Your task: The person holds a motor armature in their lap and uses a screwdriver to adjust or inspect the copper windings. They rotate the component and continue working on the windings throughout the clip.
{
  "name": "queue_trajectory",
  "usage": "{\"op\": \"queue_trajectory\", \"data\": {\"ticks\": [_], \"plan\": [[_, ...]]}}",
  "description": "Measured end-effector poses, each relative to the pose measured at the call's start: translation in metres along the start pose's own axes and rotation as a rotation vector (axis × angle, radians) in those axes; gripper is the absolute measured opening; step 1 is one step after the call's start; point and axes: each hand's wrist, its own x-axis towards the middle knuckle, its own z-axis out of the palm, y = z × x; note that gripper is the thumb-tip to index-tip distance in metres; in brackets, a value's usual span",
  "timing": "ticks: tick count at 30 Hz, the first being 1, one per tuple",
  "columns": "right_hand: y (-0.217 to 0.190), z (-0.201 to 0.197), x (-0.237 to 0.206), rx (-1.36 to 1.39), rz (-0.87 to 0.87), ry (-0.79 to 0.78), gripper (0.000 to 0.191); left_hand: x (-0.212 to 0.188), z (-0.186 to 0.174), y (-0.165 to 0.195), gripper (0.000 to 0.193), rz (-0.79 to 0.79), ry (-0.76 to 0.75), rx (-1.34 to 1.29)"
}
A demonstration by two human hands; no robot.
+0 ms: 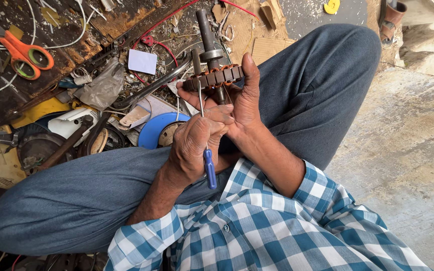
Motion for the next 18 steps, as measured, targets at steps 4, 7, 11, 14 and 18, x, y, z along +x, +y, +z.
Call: {"op": "queue_trajectory", "data": {"ticks": [4, 7, 11, 14, 18], "plan": [[0.001, 0.001, -0.002, -0.084, -0.007, -0.032, 0.089, 0.0, -0.001, 0.002, 0.013, -0.095, 0.055, -0.19], [0.001, 0.0, -0.003, -0.129, -0.027, -0.021, 0.083, -0.001, -0.006, 0.006, 0.012, -0.205, 0.14, -0.45], [0.002, -0.001, -0.004, -0.26, -0.088, 0.025, 0.071, -0.003, -0.026, 0.005, 0.013, -0.427, 0.301, -0.88], [0.004, -0.001, -0.004, -0.294, -0.101, 0.064, 0.063, -0.004, -0.036, -0.003, 0.013, -0.501, 0.396, -1.053], [0.004, -0.002, -0.005, -0.329, -0.061, 0.048, 0.065, -0.006, -0.042, -0.012, 0.013, -0.558, 0.497, -1.125]]}}
